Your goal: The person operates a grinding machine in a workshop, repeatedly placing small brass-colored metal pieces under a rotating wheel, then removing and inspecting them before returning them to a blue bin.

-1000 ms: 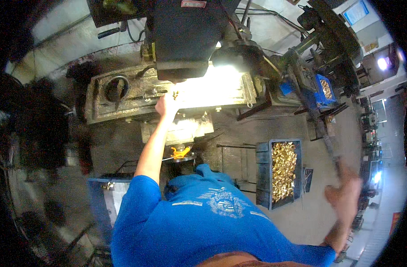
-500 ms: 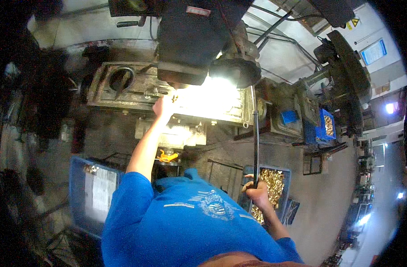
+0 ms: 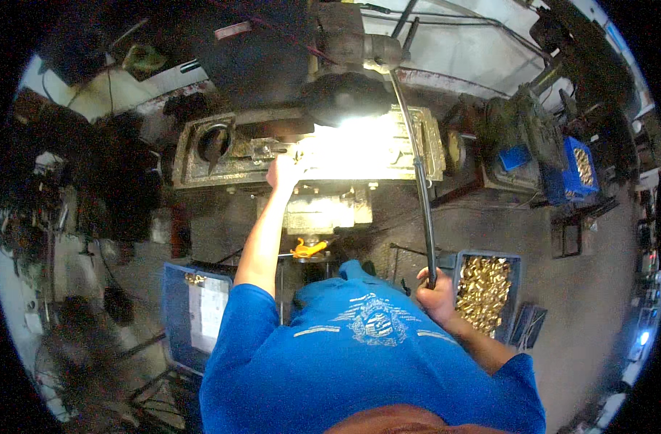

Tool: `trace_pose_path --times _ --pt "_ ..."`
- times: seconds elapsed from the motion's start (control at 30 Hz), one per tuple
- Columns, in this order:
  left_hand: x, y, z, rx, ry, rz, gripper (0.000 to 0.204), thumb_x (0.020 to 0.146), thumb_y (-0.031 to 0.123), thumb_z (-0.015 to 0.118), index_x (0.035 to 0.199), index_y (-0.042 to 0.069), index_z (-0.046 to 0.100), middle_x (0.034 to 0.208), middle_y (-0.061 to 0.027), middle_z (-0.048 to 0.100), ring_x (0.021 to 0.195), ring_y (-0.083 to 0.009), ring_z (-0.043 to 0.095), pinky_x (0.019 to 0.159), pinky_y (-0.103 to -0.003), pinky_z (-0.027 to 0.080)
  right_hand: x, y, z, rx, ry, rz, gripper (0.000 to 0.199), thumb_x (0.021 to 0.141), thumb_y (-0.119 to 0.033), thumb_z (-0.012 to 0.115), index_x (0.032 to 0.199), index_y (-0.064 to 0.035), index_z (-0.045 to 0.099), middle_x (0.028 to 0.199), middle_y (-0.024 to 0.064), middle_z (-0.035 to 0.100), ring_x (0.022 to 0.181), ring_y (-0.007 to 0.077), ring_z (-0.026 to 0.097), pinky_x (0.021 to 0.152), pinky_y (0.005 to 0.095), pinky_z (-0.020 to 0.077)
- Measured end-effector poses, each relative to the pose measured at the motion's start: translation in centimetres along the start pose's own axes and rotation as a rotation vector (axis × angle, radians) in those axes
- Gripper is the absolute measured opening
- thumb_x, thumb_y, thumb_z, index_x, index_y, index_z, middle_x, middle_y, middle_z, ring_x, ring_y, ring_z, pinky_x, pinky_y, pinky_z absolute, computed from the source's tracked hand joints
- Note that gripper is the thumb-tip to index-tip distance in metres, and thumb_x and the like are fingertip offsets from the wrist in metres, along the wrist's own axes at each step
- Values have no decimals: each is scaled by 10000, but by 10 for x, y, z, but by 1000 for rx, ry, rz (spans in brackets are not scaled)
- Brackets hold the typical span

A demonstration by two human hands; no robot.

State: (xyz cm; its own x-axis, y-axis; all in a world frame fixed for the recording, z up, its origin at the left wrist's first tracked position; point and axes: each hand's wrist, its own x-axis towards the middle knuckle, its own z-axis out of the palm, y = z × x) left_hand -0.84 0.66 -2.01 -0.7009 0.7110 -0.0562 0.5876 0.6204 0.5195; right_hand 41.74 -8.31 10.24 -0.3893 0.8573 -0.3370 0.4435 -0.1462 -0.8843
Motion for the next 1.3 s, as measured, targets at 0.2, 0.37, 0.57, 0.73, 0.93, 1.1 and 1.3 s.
trace_pose_path --times 0.2,0.37,0.57,0.73,0.93,1.1,1.3 --pt "5 -1 5 -14 -26 59 512 741 527 600 545 55 616 458 -69 564 423 -189 582 490 -339 479 8 14 6 -20 53 -57 161 592 -82 562 719 -70 464 561 -19 400 533 89 378 462 280 312" --pt "8 0 12 68 15 2 536 733 552 591 553 48 619 470 -77 571 440 -197 590 504 -350 482 12 19 5 -65 49 -61 164 592 -120 574 694 -72 456 564 -12 403 533 93 385 467 279 319" --pt "3 9 13 130 110 -41 561 697 598 589 609 45 636 523 -87 598 526 -210 621 563 -370 487 15 19 7 13 39 -37 169 598 -144 574 678 -68 447 568 -3 421 537 103 403 476 285 336" --pt "-1 25 2 38 -46 -203 485 672 531 635 780 61 674 800 -135 662 770 -291 644 663 -386 501 20 34 8 33 23 -27 165 603 -140 573 680 -63 448 571 1 436 551 106 420 483 291 349" --pt "-3 23 1 10 -15 -206 507 672 556 636 706 51 667 708 -127 650 681 -273 644 615 -381 497 23 27 10 69 11 -15 164 604 -147 570 669 -57 449 571 -7 434 546 99 419 477 294 355" --pt "-7 26 4 56 124 -151 553 630 598 657 685 48 664 704 -136 656 674 -268 652 606 -380 502 28 35 10 76 2 -38 173 607 -159 580 672 -61 454 574 -19 435 535 92 410 470 285 351" --pt "-11 35 -4 64 65 -184 489 661 534 643 741 52 670 793 -141 660 748 -300 645 649 -397 500 33 45 16 65 34 -50 153 619 -145 572 674 -73 449 566 -18 422 535 88 408 468 284 349"
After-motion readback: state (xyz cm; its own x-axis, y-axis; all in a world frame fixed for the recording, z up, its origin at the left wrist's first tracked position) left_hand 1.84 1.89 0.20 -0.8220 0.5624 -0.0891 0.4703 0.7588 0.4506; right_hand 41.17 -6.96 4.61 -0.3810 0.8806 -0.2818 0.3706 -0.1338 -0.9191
